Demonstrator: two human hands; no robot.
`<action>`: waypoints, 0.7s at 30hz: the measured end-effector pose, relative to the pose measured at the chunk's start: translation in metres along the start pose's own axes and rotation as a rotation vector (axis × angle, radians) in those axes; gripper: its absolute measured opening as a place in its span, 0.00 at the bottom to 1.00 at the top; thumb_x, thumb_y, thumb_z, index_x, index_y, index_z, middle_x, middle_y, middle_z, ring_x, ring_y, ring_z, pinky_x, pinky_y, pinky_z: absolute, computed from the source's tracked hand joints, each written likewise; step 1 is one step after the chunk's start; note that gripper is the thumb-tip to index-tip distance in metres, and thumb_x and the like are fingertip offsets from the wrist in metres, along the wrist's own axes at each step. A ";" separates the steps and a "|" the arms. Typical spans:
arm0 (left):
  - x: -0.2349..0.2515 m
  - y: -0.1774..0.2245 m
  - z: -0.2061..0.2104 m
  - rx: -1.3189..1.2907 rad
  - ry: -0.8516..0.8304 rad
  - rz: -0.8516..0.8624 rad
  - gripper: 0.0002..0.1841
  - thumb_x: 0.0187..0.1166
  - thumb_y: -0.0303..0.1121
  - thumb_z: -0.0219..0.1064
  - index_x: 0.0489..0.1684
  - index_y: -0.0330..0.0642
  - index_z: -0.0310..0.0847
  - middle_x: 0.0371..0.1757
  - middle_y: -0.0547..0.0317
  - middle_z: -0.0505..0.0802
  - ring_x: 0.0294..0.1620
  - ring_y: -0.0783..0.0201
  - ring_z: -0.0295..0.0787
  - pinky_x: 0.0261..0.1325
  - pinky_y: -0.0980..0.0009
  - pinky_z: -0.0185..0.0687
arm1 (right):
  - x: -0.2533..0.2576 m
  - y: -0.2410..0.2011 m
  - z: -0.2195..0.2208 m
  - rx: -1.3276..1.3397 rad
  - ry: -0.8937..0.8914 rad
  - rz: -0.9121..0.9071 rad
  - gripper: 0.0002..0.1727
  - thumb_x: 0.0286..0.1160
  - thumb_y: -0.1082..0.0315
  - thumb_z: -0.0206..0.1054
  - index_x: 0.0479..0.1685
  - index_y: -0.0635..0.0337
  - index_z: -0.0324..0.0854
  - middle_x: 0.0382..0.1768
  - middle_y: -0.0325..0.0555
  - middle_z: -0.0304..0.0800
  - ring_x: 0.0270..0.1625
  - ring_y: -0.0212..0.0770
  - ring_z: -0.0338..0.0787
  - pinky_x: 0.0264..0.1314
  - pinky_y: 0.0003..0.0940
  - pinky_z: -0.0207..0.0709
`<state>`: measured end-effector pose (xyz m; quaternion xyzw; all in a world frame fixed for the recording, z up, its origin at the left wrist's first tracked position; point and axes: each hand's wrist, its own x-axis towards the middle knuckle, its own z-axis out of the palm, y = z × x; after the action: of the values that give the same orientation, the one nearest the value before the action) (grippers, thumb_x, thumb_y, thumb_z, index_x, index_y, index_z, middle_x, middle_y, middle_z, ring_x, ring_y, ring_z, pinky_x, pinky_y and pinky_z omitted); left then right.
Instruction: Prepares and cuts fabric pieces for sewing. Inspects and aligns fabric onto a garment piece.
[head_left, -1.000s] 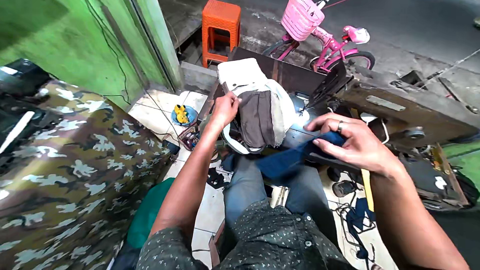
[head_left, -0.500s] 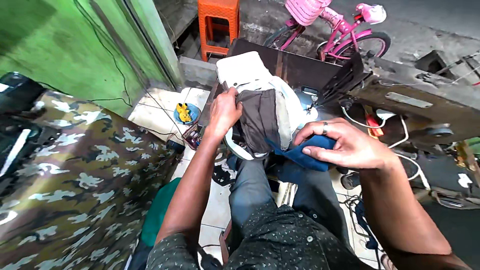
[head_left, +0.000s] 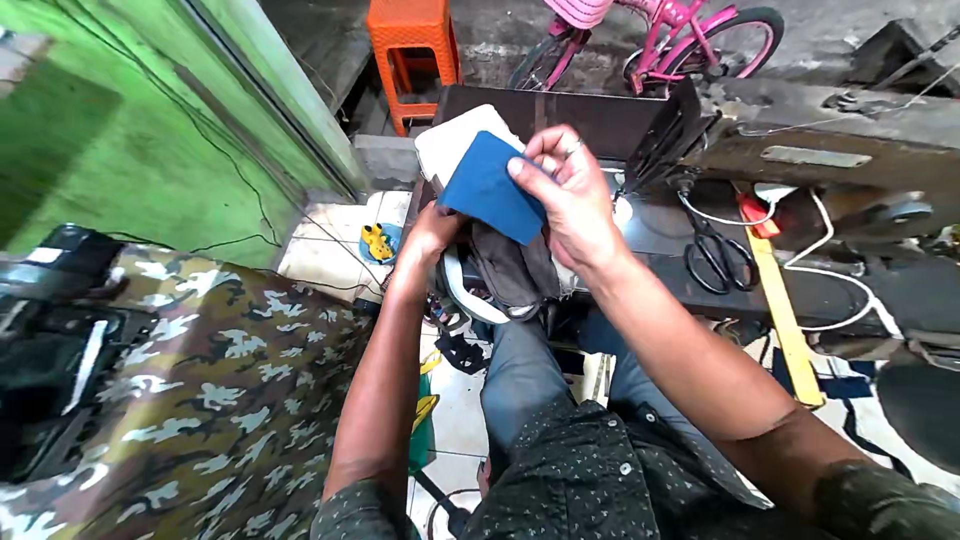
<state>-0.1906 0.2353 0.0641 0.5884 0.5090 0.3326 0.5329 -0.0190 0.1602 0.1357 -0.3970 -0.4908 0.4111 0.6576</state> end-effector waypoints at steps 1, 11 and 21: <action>0.007 -0.011 -0.002 -0.050 -0.028 0.025 0.09 0.79 0.25 0.67 0.53 0.40 0.83 0.42 0.61 0.93 0.42 0.72 0.90 0.47 0.69 0.90 | -0.005 0.017 0.000 -0.027 0.055 0.097 0.12 0.77 0.72 0.71 0.53 0.62 0.75 0.38 0.44 0.88 0.41 0.36 0.90 0.49 0.39 0.88; 0.024 -0.010 -0.005 -0.145 0.003 -0.193 0.07 0.88 0.27 0.53 0.51 0.42 0.78 0.33 0.62 0.89 0.28 0.72 0.86 0.32 0.73 0.84 | -0.071 0.070 -0.010 -0.590 -0.029 0.501 0.18 0.88 0.68 0.61 0.72 0.59 0.70 0.33 0.47 0.94 0.22 0.39 0.94 0.27 0.36 0.94; 0.028 -0.012 -0.003 -0.140 0.019 -0.197 0.09 0.92 0.32 0.52 0.53 0.42 0.78 0.30 0.62 0.89 0.25 0.71 0.85 0.29 0.74 0.83 | -0.087 0.066 -0.029 -0.855 -0.211 0.486 0.14 0.87 0.61 0.63 0.62 0.59 0.78 0.26 0.45 0.89 0.21 0.38 0.91 0.31 0.38 0.90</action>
<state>-0.1888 0.2615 0.0493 0.4939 0.5449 0.3188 0.5979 -0.0169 0.0983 0.0413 -0.6899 -0.5727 0.3524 0.2681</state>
